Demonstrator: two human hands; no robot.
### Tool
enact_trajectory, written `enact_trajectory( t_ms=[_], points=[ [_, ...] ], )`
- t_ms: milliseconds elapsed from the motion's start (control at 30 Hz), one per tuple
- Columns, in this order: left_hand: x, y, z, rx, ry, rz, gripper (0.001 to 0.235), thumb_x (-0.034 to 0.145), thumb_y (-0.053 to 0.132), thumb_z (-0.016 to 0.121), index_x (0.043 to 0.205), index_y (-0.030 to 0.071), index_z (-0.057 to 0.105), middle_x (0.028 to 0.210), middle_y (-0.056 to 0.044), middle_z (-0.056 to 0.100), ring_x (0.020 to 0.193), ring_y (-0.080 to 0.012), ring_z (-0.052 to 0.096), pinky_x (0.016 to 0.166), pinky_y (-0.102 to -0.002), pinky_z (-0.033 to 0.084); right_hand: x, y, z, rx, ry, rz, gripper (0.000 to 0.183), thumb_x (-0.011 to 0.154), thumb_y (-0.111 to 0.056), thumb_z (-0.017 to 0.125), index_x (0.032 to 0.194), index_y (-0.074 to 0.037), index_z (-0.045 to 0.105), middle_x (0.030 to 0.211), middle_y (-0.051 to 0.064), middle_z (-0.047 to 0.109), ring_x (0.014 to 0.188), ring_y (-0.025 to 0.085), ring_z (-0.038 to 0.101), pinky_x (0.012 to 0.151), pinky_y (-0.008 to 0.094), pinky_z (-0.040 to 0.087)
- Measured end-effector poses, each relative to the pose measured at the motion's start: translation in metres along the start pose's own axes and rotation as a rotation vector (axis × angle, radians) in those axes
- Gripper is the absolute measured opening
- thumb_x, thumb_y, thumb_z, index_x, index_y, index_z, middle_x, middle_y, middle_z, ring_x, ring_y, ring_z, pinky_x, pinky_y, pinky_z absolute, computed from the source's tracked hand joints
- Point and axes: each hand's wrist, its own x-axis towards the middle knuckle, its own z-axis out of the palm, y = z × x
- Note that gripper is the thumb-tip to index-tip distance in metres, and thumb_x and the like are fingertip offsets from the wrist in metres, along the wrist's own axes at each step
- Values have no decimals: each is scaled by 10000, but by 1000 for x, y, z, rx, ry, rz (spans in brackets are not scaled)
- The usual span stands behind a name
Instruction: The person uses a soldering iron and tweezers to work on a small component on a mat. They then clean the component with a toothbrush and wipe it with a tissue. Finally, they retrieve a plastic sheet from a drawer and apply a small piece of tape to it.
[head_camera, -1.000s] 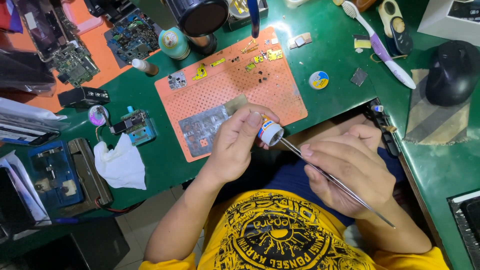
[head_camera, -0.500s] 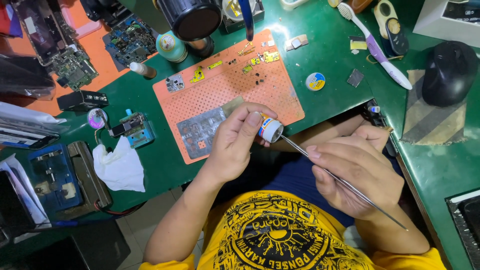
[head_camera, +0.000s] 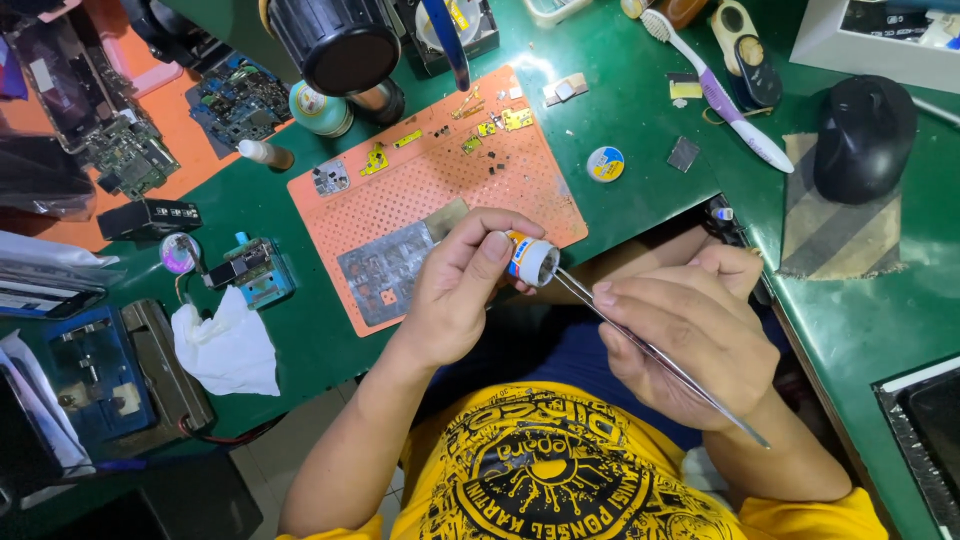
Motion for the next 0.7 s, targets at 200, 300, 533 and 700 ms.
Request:
enact_trajectory(
  t_ms=[200,300,533,700],
  points=[
    [-1,3,1,23,1,-4,303,897,287,400,995,22,508,800,-80,538,651,-131,504,609,-217,459,3,0,-1,-19,-43,-46,92,795,-101,566,851,-36,599,856,89,633,682,197,605,689,333,265],
    [-1,4,1,28,7,-8,309,893,293,402,991,21,513,807,-83,544,650,-134,508,605,-220,466,4,-1,0,-13,-34,-59,87,795,-84,561,852,-29,598,853,98,632,674,204,604,680,335,263],
    [-2,2,1,6,12,-7,308,895,291,401,992,21,513,807,-76,531,655,-125,495,607,-224,486,-2,-5,-3,-50,-35,-21,84,807,-97,552,867,-61,598,879,69,627,710,203,605,717,327,296],
    [-3,4,2,6,13,-14,299,895,283,404,996,23,513,805,-70,524,656,-120,493,613,-222,489,2,-7,-7,-63,-63,-55,89,804,-81,556,874,-47,598,891,81,623,722,223,609,692,333,289]
  ],
)
